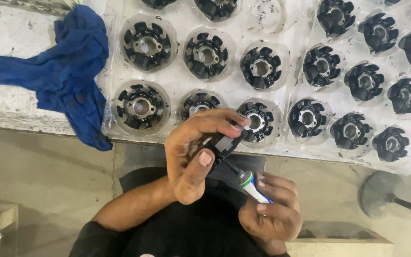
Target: The person picks up a rotor component from a blister tray, holds it in one hand, and squeezes adhesive from a small tube onto its rubber pads, rotating the part to reach different spots. They then place the treated rotor back into the tray and repeat the process on the next component.
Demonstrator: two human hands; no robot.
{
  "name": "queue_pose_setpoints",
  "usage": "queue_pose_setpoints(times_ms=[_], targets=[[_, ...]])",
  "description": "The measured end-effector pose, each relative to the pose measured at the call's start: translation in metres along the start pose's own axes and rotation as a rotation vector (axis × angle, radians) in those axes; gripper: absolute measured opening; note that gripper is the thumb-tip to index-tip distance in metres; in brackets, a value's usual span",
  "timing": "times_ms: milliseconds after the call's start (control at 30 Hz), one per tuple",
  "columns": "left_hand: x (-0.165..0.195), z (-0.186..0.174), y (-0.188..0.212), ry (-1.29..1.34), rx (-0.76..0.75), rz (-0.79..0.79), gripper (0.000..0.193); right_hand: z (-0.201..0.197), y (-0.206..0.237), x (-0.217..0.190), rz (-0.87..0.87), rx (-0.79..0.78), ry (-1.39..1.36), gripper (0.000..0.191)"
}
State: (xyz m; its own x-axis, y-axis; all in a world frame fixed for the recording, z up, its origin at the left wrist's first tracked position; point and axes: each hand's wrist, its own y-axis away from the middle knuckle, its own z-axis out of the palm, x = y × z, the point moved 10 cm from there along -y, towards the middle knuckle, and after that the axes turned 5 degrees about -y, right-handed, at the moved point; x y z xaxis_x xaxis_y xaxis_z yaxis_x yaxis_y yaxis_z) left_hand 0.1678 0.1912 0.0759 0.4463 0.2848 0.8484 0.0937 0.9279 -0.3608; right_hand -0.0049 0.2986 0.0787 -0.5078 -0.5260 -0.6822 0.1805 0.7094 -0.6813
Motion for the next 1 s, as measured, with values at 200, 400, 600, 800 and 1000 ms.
queue_pose_setpoints(times_ms=[200,400,600,800,1000], targets=[[-0.004,0.003,-0.002,-0.038,-0.050,-0.001,0.039,0.007,-0.010,-0.007,-0.011,-0.118,0.011,0.026],[-0.021,0.004,0.002,0.157,-0.029,-0.137,0.041,0.002,-0.016,-0.006,-0.066,-0.035,0.041,0.029],[-0.028,0.003,0.001,0.213,0.006,-0.149,0.043,0.002,-0.017,-0.007,-0.048,-0.030,0.063,0.033],[-0.037,0.000,0.003,0.280,0.042,-0.157,0.041,0.004,-0.017,-0.004,-0.067,-0.025,0.017,0.031],[-0.059,-0.002,0.010,0.681,0.269,-0.267,0.044,0.007,-0.020,-0.008,-0.080,-0.081,0.102,0.032]])
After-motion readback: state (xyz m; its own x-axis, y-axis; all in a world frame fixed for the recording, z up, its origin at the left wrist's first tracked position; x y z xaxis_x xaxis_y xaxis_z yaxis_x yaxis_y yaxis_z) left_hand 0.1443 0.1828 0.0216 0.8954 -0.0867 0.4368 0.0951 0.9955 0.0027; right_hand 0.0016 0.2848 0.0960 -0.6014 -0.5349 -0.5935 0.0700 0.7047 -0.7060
